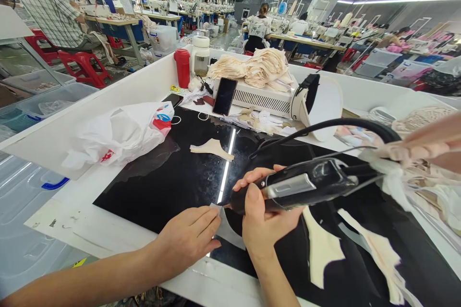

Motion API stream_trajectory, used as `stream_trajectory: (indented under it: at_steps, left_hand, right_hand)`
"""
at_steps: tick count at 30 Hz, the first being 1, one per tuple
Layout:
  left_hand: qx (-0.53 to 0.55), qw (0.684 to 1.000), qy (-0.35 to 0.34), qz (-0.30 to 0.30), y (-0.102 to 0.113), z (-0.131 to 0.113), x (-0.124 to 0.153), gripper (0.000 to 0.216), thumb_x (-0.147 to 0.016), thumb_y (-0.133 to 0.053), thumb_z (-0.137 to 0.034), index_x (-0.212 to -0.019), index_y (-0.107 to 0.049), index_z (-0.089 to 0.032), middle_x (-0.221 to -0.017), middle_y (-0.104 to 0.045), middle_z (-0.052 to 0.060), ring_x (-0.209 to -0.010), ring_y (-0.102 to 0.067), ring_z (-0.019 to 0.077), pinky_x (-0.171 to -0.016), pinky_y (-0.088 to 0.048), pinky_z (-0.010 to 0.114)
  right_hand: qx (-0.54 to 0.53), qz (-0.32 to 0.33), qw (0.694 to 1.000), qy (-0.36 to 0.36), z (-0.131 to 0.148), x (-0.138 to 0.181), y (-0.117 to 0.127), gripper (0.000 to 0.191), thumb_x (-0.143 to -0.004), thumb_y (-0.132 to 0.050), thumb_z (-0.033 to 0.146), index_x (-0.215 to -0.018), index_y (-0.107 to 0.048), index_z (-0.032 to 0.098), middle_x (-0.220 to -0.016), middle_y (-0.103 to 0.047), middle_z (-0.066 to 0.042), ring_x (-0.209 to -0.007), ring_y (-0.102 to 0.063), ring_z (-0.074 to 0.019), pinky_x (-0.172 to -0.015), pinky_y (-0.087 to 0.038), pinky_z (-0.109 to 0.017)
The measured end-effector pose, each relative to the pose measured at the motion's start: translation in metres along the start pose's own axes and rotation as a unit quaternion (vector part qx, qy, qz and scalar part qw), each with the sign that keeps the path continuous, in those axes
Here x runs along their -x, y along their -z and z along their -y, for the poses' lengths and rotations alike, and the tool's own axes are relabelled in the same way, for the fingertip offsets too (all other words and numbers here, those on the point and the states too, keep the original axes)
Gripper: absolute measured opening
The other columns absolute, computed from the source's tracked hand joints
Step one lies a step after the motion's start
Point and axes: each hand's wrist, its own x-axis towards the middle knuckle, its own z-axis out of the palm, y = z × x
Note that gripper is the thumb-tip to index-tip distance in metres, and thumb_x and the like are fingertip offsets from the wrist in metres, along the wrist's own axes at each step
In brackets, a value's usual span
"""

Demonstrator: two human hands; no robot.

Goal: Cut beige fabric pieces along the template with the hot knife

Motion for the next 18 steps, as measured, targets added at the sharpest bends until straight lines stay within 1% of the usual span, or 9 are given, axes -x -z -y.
stream_trajectory:
  at_steps: [3,6,11,18]
  left_hand:
    - [0.002,1.000,-0.004,0.013,-0.0010,0.0001,0.0011,0.036,-0.105,-0.059,-0.038,-0.119,-0.066,-0.006,-0.122,-0.072,0.015,-0.110,-0.070,0.0243,-0.090,-0.057,0.035]
    - [0.007,1.000,-0.006,0.013,-0.0003,0.0003,0.0009,0.036,-0.105,-0.058,-0.037,-0.117,-0.066,-0.005,-0.122,-0.072,0.015,-0.111,-0.069,0.0248,-0.090,-0.057,0.036]
    - [0.005,1.000,-0.006,0.021,0.0017,0.0006,-0.0012,0.036,-0.105,-0.057,-0.037,-0.117,-0.066,-0.004,-0.122,-0.072,0.015,-0.112,-0.068,0.0241,-0.091,-0.058,0.035]
    - [0.000,1.000,-0.008,0.007,0.0011,0.0005,-0.0019,0.035,-0.104,-0.060,-0.036,-0.115,-0.068,-0.004,-0.120,-0.072,0.014,-0.110,-0.069,0.0241,-0.089,-0.059,0.034]
  right_hand:
    - [-0.028,0.003,1.000,-0.006,0.0006,0.0000,-0.0030,0.037,-0.082,-0.078,0.025,-0.112,-0.056,0.026,-0.077,-0.064,0.005,-0.062,-0.060,-0.0138,-0.053,-0.055,-0.030]
    - [-0.046,0.009,0.999,-0.007,-0.0007,0.0012,-0.0055,0.036,-0.082,-0.078,0.025,-0.112,-0.057,0.026,-0.078,-0.064,0.005,-0.062,-0.060,-0.0136,-0.052,-0.055,-0.029]
    - [-0.037,0.017,0.999,-0.007,-0.0037,0.0033,-0.0063,0.036,-0.084,-0.078,0.026,-0.113,-0.056,0.026,-0.078,-0.063,0.005,-0.064,-0.061,-0.0140,-0.053,-0.056,-0.030]
    - [-0.031,0.017,0.999,-0.012,-0.0050,0.0026,-0.0056,0.036,-0.085,-0.077,0.026,-0.113,-0.056,0.026,-0.079,-0.064,0.005,-0.062,-0.061,-0.0137,-0.053,-0.056,-0.031]
